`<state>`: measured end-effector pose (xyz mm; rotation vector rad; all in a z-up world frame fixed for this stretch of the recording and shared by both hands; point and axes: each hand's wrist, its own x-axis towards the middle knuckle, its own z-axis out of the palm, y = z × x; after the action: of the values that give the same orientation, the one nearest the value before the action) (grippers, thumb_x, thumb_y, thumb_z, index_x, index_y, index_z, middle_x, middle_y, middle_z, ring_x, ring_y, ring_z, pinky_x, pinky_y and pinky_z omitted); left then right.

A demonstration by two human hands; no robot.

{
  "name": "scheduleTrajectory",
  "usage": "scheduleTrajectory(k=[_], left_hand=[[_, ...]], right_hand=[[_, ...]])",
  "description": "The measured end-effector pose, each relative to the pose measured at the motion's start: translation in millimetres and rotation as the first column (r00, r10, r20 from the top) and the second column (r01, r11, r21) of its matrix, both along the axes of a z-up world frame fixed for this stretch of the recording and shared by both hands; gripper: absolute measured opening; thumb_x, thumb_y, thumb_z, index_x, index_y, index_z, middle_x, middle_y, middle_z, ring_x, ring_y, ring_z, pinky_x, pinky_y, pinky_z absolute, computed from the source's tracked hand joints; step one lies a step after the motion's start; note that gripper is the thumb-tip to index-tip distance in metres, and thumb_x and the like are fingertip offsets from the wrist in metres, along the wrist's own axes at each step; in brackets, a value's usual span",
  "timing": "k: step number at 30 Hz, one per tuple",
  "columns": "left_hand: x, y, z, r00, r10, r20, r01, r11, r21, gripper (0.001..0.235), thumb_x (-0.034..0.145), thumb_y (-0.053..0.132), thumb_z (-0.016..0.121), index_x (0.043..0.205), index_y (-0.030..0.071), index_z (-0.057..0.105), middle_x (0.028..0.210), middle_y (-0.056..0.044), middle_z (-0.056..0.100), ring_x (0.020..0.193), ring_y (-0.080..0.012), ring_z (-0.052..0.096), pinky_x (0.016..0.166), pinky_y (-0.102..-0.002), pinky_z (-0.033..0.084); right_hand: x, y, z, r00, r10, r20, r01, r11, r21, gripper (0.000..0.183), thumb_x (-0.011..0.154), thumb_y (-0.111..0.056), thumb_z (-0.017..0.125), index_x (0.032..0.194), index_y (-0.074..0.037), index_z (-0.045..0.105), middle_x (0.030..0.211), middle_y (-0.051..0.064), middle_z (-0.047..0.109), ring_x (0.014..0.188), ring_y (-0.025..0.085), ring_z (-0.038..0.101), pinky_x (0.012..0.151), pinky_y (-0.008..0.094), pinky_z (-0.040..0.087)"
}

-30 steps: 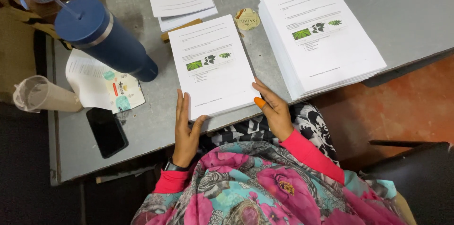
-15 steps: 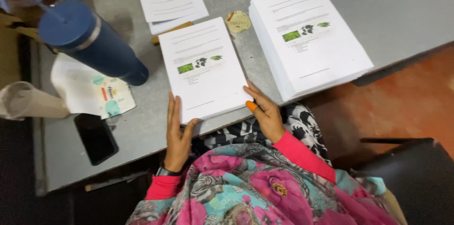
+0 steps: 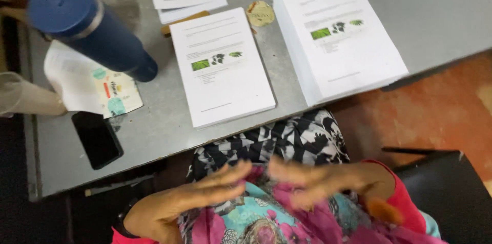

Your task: Sorting and inspecting printed documents by flipping through pages and organizing them into stacks.

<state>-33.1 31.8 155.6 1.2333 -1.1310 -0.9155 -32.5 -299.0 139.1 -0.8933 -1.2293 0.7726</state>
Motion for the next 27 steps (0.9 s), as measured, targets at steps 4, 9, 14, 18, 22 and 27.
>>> scheduleTrajectory(k=[4, 9, 14, 18, 22, 27], left_hand=[[-17, 3, 12, 0.998, 0.066, 0.024, -0.063, 0.993, -0.102, 0.071, 0.116, 0.083, 0.021, 0.157, 0.027, 0.007, 0.164, -0.012, -0.014, 0.156, -0.0323, -0.018, 0.128, -0.065, -0.008], [-5, 14, -11, 0.940, 0.189, -0.284, -0.217, 0.973, -0.071, 0.118, 0.091, 0.095, 0.044, 0.151, 0.009, -0.011, 0.161, -0.010, -0.020, 0.152, -0.0286, -0.016, 0.123, -0.060, 0.002], [-9, 12, -28, 0.924, 0.133, -0.358, -0.183, 0.977, -0.109, 0.122, 0.089, 0.093, 0.049, 0.150, 0.008, -0.014, 0.159, -0.013, -0.024, 0.150, -0.0302, -0.020, 0.118, -0.061, -0.001], [-15, 12, -23, 0.936, 0.098, -0.339, -0.138, 0.986, -0.097, 0.126, 0.088, 0.095, 0.050, 0.148, 0.008, -0.019, 0.157, -0.011, -0.032, 0.148, -0.0285, -0.027, 0.117, -0.063, -0.008], [-68, -1, -215, 0.754, 0.001, -0.657, -0.157, 0.971, -0.178, 0.074, 0.103, 0.055, 0.022, 0.149, 0.011, -0.016, 0.153, -0.013, -0.030, 0.148, -0.0291, -0.015, 0.117, -0.059, -0.003], [-26, 12, -2, 0.900, 0.312, -0.306, -0.398, 0.873, -0.282, 0.100, 0.107, 0.084, 0.051, 0.153, 0.013, -0.003, 0.163, -0.020, -0.011, 0.155, -0.0387, -0.013, 0.125, -0.059, -0.003]], right_hand=[[-11, 1, 15, 0.989, -0.146, 0.025, 0.148, 0.974, -0.174, 0.084, 0.115, -0.083, 0.027, 0.156, -0.011, 0.015, 0.163, 0.010, -0.009, 0.154, 0.030, -0.013, 0.127, 0.065, -0.002], [-29, 6, 25, 0.966, -0.036, -0.255, 0.051, 0.997, 0.054, 0.070, 0.119, -0.075, 0.035, 0.161, -0.021, 0.019, 0.163, 0.007, -0.006, 0.155, 0.026, -0.014, 0.132, 0.069, -0.003], [-8, 4, 8, 0.971, -0.109, -0.211, 0.122, 0.992, 0.046, 0.080, 0.112, -0.076, 0.040, 0.159, -0.018, 0.015, 0.163, 0.011, -0.007, 0.154, 0.029, -0.015, 0.129, 0.069, -0.003], [-14, -2, -19, 0.954, -0.163, -0.252, 0.179, 0.983, 0.040, 0.087, 0.107, -0.078, 0.045, 0.158, -0.015, 0.012, 0.162, 0.014, -0.009, 0.154, 0.032, -0.016, 0.127, 0.068, -0.003], [-7, 0, -27, 0.940, -0.216, -0.265, 0.233, 0.972, 0.032, 0.095, 0.101, -0.079, 0.049, 0.157, -0.013, 0.009, 0.162, 0.017, -0.010, 0.153, 0.035, -0.017, 0.124, 0.068, -0.003], [-13, -13, -42, 0.918, -0.298, -0.263, 0.312, 0.950, 0.013, 0.105, 0.094, -0.080, 0.054, 0.156, -0.010, 0.005, 0.161, 0.021, -0.011, 0.153, 0.038, -0.018, 0.121, 0.067, -0.004]])
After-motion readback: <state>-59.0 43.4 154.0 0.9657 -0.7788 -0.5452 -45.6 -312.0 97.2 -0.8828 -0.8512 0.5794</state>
